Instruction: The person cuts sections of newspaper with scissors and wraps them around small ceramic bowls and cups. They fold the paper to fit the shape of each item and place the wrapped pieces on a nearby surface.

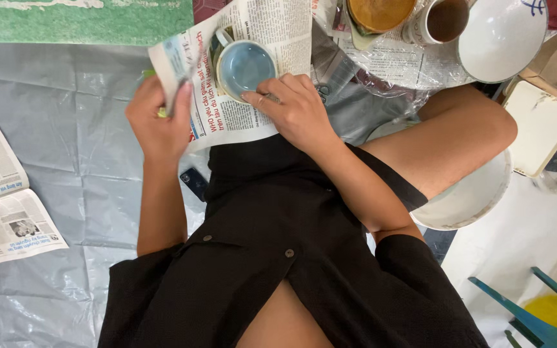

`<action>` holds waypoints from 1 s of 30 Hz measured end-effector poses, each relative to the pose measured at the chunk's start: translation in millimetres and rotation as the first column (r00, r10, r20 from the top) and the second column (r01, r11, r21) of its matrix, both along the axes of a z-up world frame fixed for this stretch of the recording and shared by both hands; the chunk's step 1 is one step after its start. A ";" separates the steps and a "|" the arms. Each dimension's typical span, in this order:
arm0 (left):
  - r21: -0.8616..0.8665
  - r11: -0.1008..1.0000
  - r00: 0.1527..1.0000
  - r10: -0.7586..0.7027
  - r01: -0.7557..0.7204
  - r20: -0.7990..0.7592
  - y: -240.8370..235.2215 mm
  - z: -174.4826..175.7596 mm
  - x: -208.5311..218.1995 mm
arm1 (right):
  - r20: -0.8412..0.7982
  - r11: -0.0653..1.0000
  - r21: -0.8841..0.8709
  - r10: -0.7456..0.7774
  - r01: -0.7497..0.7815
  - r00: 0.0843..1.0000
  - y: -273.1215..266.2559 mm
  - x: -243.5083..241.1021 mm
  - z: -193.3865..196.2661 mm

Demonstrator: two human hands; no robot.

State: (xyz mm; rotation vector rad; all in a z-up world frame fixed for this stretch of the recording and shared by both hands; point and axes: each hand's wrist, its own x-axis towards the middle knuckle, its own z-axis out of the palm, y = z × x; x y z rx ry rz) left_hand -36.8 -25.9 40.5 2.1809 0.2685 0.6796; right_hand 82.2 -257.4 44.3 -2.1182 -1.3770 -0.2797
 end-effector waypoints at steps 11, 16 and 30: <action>0.340 0.905 0.951 -0.175 0.257 -0.254 -50.5 63.1 23.1 | -0.100 0.999 0.037 -0.016 0.020 0.995 0.8 -5.2 6.2; 0.357 0.869 0.924 -0.243 0.343 -0.295 -53.3 71.3 30.5 | -0.117 0.994 -0.058 -0.103 0.097 0.988 8.6 -9.8 8.8; 0.525 0.771 0.933 -0.294 0.361 -0.209 8.7 -0.4 -12.8 | -0.153 0.990 -0.121 -0.088 0.070 0.984 11.5 -5.2 9.3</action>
